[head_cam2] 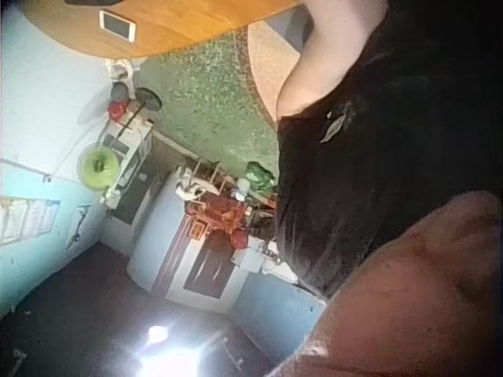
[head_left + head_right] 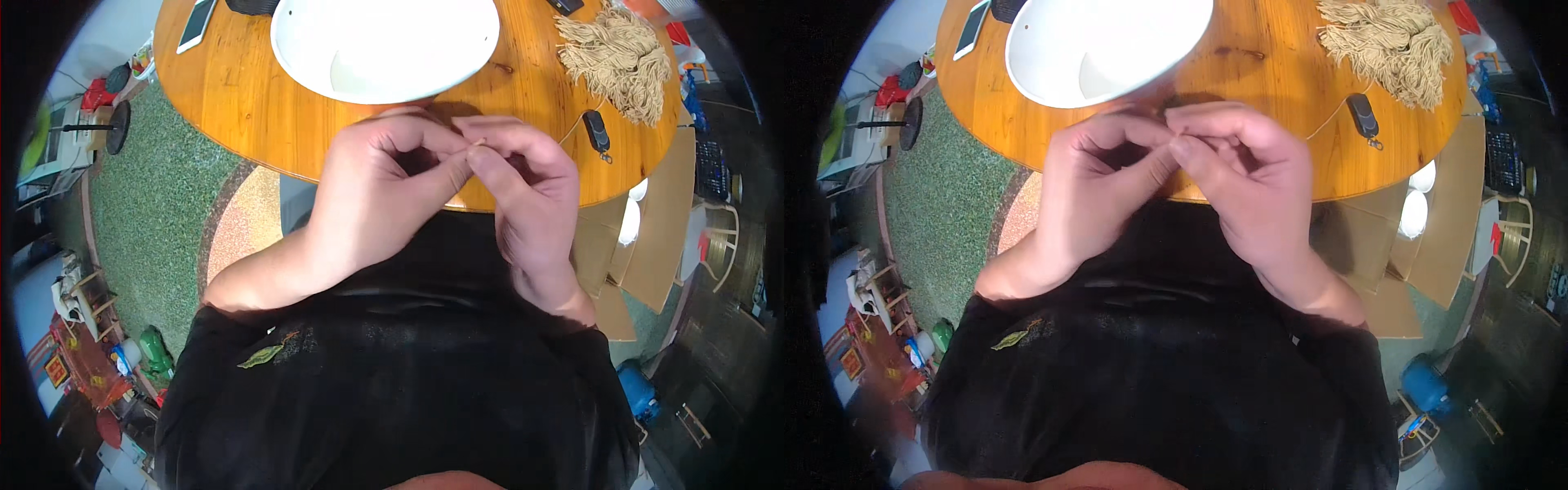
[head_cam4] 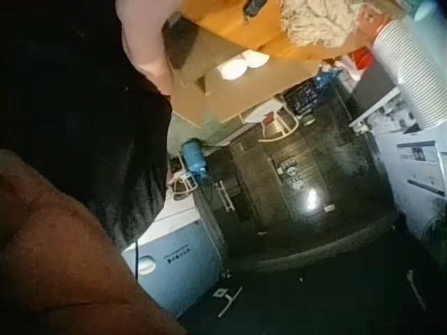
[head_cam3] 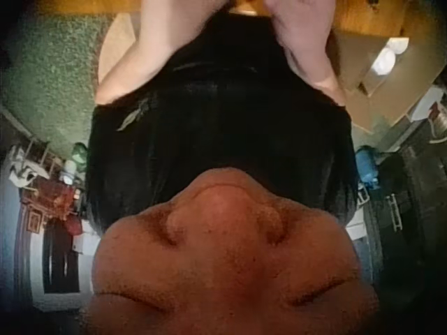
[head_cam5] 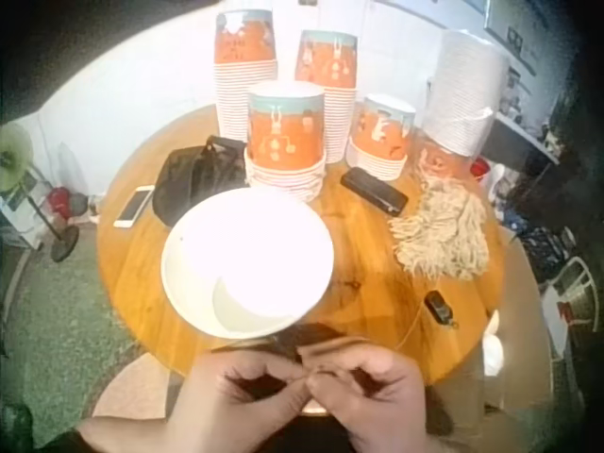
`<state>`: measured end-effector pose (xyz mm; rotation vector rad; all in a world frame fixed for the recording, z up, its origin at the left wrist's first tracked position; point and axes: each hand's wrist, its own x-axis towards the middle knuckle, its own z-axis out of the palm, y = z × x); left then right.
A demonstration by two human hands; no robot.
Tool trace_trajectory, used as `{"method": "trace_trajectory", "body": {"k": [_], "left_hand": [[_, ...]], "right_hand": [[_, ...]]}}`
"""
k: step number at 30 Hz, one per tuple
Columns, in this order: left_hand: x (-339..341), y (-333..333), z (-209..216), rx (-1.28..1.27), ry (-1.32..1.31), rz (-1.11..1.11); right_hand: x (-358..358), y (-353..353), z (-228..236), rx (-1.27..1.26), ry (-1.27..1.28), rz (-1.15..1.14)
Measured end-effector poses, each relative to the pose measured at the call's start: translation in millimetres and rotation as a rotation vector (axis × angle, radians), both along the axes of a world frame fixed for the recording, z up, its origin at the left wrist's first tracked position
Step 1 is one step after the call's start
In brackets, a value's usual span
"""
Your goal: Manually tying rubber bands onto wooden sticks and placing them into paper cups as part of a packaging process.
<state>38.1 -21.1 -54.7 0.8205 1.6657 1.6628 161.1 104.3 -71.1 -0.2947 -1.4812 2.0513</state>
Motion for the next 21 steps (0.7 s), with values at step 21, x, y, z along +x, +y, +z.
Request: {"method": "trace_trajectory", "body": {"k": [21], "left_hand": [[-35.6, 20.8, 66.0, -0.265, 1.213, -0.041]], "right_hand": [[5.1, 34.1, 4.7, -0.037, -0.068, -0.062]]}}
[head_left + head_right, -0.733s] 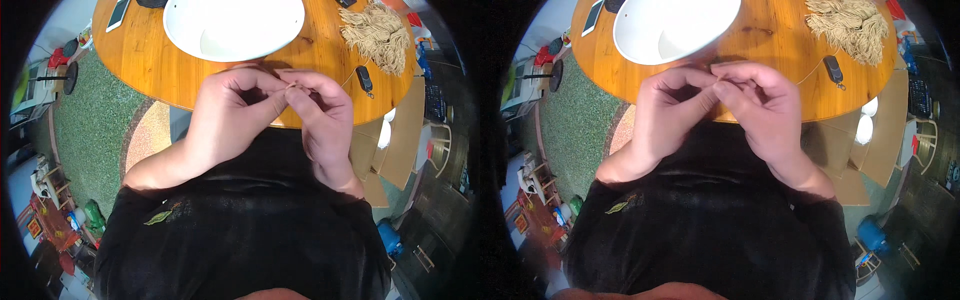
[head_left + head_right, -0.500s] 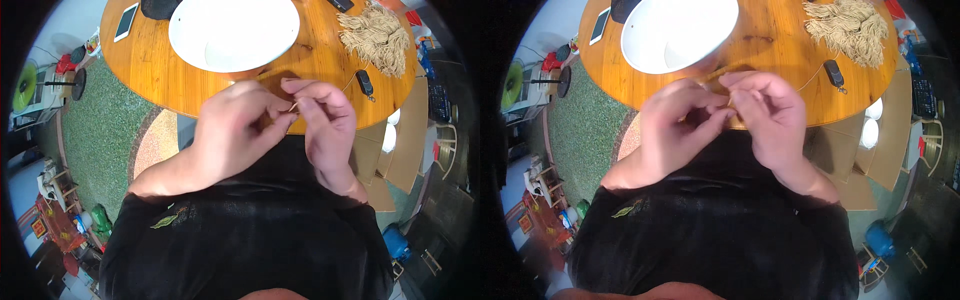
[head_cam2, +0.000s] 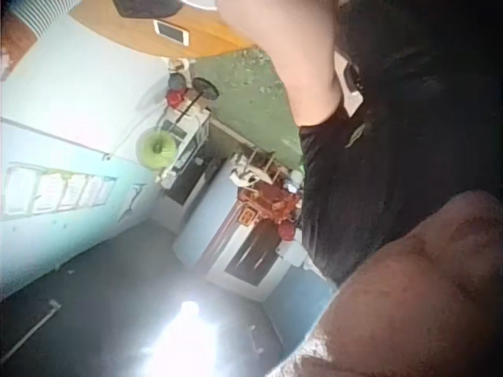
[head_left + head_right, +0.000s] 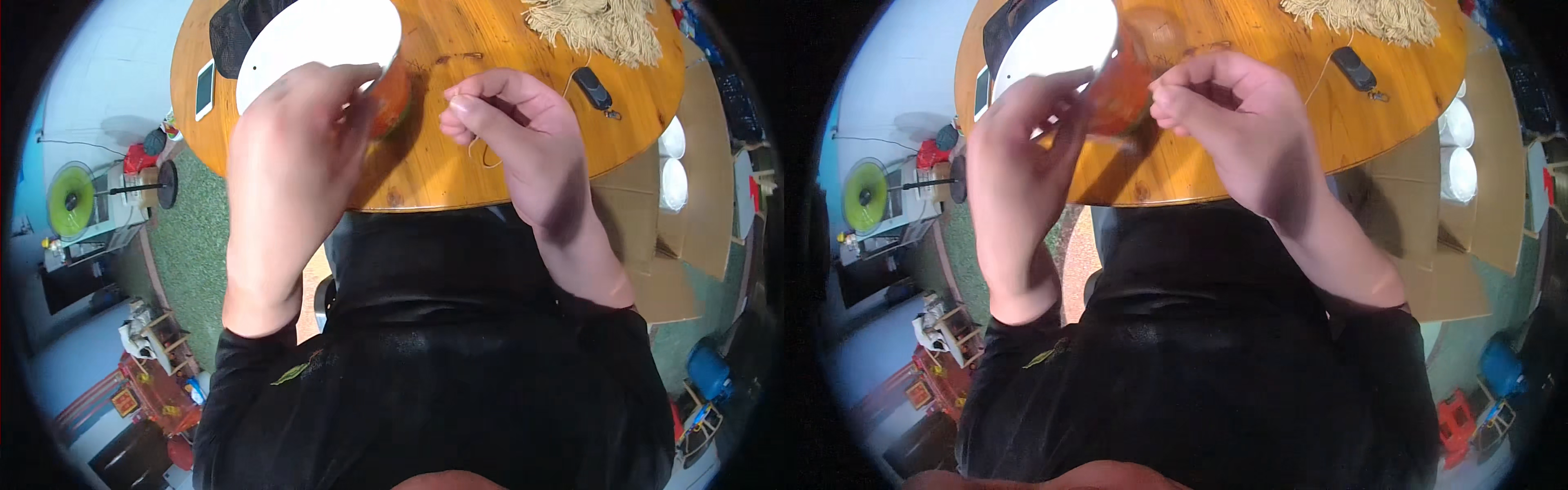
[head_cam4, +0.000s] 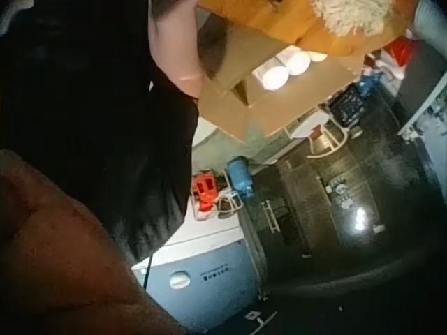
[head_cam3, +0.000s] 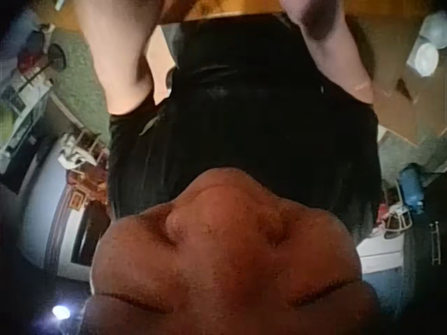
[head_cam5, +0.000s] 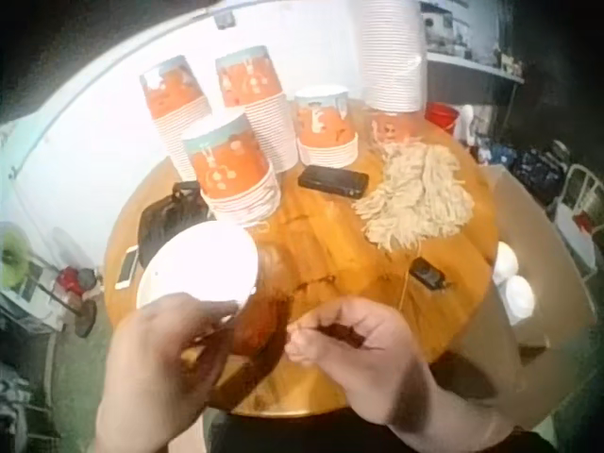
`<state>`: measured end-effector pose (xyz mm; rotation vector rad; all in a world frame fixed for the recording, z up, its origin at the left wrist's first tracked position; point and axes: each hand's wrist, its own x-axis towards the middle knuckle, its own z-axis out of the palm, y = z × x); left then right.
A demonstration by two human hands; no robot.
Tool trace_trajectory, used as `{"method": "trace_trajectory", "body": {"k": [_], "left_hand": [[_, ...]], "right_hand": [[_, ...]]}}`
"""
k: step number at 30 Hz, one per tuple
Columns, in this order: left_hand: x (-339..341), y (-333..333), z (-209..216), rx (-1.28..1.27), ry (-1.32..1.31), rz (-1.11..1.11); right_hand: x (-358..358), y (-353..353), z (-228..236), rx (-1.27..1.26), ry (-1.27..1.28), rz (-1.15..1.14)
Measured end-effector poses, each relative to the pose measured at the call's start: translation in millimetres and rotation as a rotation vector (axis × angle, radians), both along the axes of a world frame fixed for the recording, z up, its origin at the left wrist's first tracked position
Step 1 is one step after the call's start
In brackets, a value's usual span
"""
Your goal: Manually tying rubber bands onto wooden sticks and placing them into paper cups as part of a packaging process.
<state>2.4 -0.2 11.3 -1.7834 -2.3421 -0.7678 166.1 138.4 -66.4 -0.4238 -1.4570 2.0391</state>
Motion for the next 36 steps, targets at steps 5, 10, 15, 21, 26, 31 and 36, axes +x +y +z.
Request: {"method": "trace_trajectory", "body": {"k": [5, 10, 15, 21, 26, 31, 36], "left_hand": [[-0.6, -27.7, 4.5, -0.007, -0.048, 0.013], [-3.4, -36.5, -5.1, -0.077, -0.020, -0.028], [5.5, -44.0, 0.6, 0.077, 0.040, -0.124], [4.1, -32.4, 5.1, 0.099, 0.137, -0.349], [5.9, -36.2, 4.1, 0.065, 0.131, -0.379], [3.1, -37.2, 7.2, 0.008, 0.119, -0.392], [0.8, -43.6, 0.4, 0.072, 0.055, -0.426]], "right_hand": [[-6.1, -2.9, -7.5, -0.104, -0.025, 0.248], [-16.3, -11.2, -15.5, -0.233, -0.061, 0.376], [-8.8, -12.4, -11.6, -0.291, -0.060, 0.429], [1.4, -15.1, 0.4, -0.250, -0.045, 0.531], [1.4, -14.9, 6.3, -0.186, -0.053, 0.587], [4.2, -21.5, 3.2, -0.086, -0.032, 0.591], [2.6, -27.6, 5.7, -0.138, -0.049, 0.600]]}}
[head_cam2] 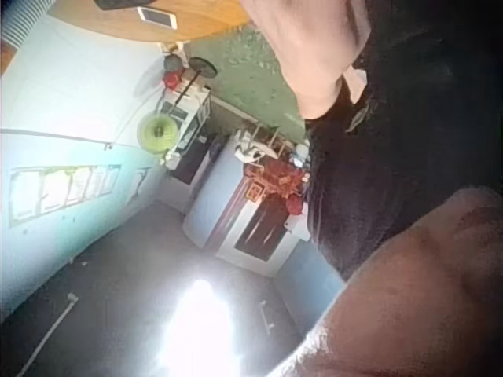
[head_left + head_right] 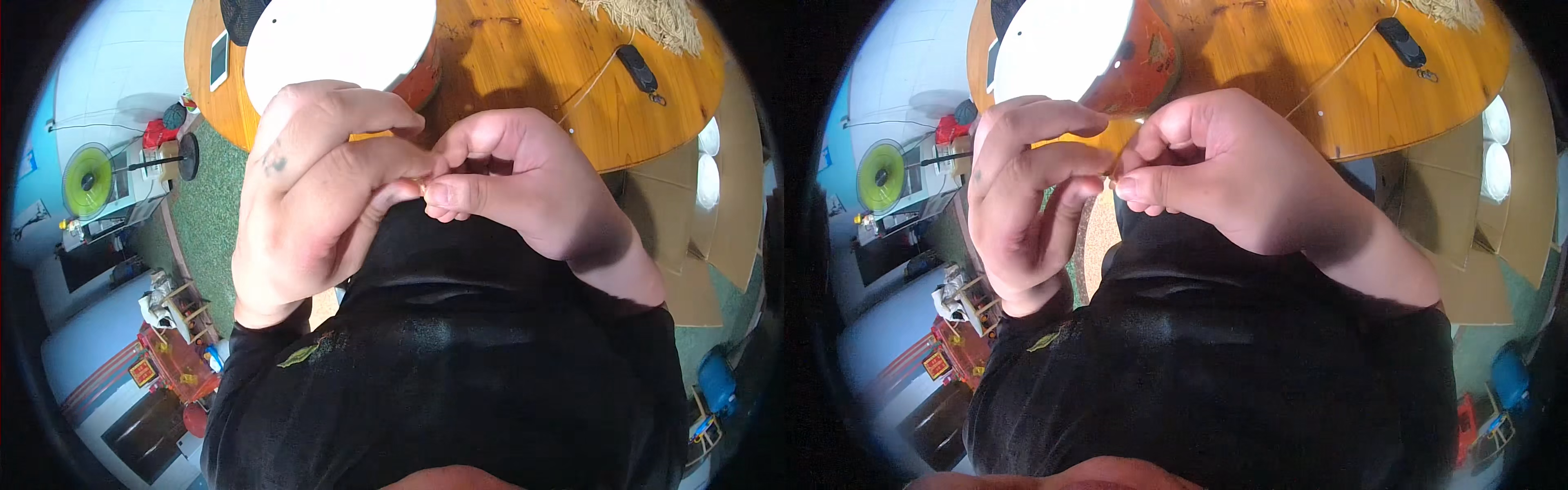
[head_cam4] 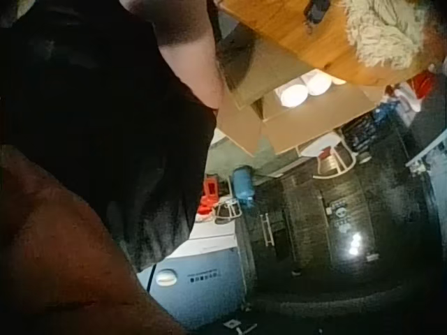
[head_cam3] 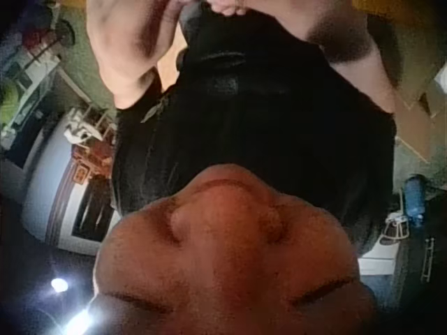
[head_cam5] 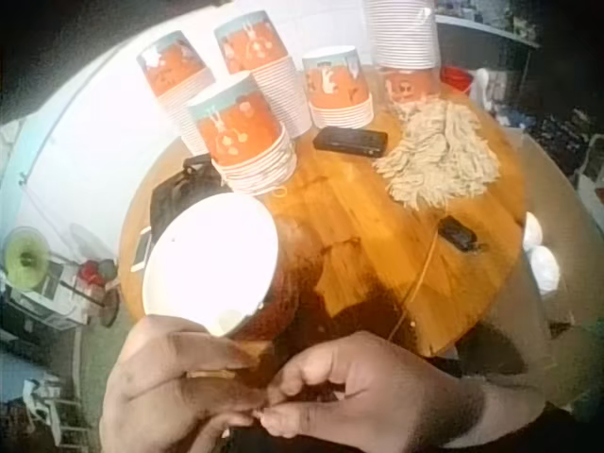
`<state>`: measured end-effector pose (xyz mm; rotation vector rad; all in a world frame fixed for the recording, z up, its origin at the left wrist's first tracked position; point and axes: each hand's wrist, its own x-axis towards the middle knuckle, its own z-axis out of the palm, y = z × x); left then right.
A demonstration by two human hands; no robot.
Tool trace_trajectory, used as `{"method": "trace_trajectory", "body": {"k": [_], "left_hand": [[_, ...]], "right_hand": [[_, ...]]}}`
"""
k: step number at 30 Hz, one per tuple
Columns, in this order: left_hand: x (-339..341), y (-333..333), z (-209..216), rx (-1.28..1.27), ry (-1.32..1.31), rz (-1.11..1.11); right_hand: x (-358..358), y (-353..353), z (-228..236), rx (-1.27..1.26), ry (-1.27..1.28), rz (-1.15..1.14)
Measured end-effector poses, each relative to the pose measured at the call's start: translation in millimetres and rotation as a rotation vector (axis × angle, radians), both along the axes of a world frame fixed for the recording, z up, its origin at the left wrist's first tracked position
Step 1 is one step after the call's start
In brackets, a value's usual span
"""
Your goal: Manually tying rubber bands onto wooden sticks and placing them into paper cups as part of a packaging process.
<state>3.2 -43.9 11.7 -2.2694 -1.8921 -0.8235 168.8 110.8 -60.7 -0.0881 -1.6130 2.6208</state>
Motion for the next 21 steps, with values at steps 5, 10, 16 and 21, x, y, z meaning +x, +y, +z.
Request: {"method": "trace_trajectory", "body": {"k": [5, 10, 16, 21], "left_hand": [[1.6, 1.1, 5.7, -0.060, -0.026, 0.012], [-1.9, 4.0, -1.2, 0.008, 0.010, -0.070], [-1.1, 3.6, -5.2, 0.034, 0.023, -0.015], [3.6, 1.6, -10.8, 0.047, -0.018, 0.071]], "right_hand": [[2.3, 4.6, 2.5, -0.005, 0.000, -0.009], [2.2, 7.0, 3.1, 0.047, 0.016, -0.026], [6.2, 4.5, 5.4, 0.101, -0.026, -0.040], [3.6, -8.9, 2.0, 0.444, 0.126, -0.338]]}}
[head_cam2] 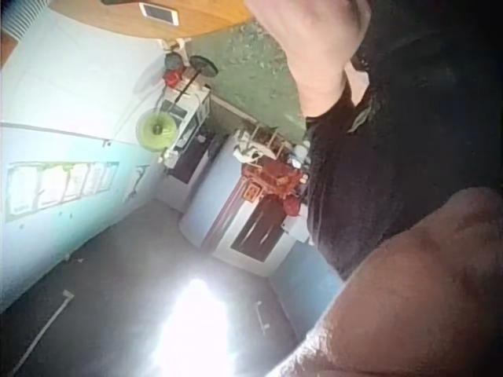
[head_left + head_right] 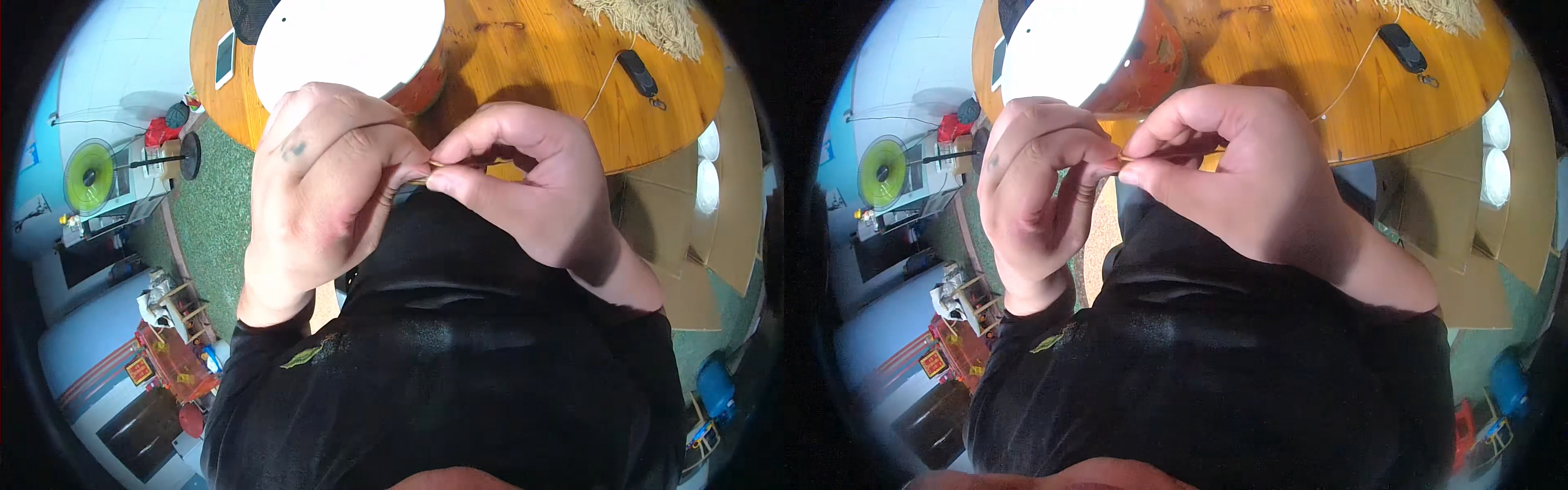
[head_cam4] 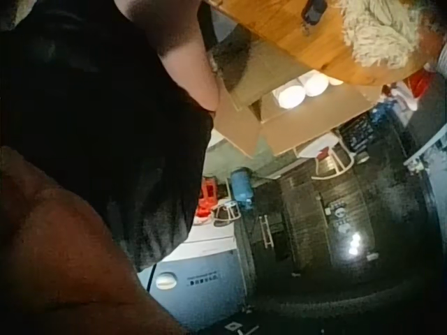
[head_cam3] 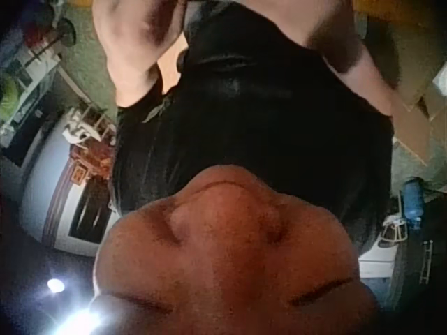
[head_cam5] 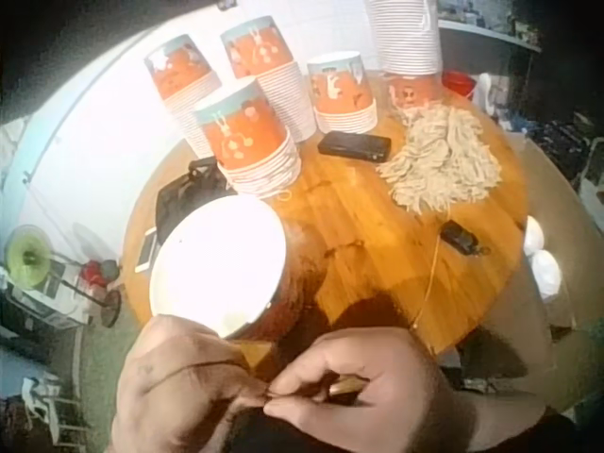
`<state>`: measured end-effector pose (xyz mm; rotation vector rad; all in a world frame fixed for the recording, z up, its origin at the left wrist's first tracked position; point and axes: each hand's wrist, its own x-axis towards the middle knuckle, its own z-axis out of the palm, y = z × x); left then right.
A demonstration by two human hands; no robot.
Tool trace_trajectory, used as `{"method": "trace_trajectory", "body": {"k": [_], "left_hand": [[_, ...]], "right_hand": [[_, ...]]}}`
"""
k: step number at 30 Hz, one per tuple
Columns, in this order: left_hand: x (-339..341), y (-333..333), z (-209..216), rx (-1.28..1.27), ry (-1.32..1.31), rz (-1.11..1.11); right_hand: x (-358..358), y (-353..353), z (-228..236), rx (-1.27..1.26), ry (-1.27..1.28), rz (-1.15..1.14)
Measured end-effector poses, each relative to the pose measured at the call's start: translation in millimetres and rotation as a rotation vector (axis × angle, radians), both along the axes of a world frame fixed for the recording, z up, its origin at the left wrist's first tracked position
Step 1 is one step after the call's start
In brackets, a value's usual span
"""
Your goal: Manually tying rubber bands onto wooden sticks and placing them into paper cups as part of a packaging process.
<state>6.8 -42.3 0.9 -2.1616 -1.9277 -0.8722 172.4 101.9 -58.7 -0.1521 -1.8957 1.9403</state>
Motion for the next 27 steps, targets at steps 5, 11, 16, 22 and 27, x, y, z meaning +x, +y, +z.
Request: {"method": "trace_trajectory", "body": {"k": [5, 11, 16, 22, 27], "left_hand": [[0.1, 2.7, 5.1, -0.029, -0.018, 0.012], [-19.6, 8.4, 16.3, -0.074, -0.065, 0.064], [-37.1, 50.9, 22.7, -0.163, 0.021, 0.122], [-46.1, 48.8, 24.7, -0.467, -0.156, 0.056], [-54.6, 48.7, 19.8, -0.475, -0.138, 0.018]], "right_hand": [[-2.3, 1.7, -6.0, 0.160, 0.169, -0.089], [-29.7, 4.7, -31.5, 0.403, 0.370, -0.529], [-49.4, 1.9, -54.3, 0.289, 0.349, -0.647], [-53.3, 4.1, -54.7, 0.325, 0.310, -0.689], [-45.4, 5.0, -54.7, 0.352, 0.256, -0.568]]}}
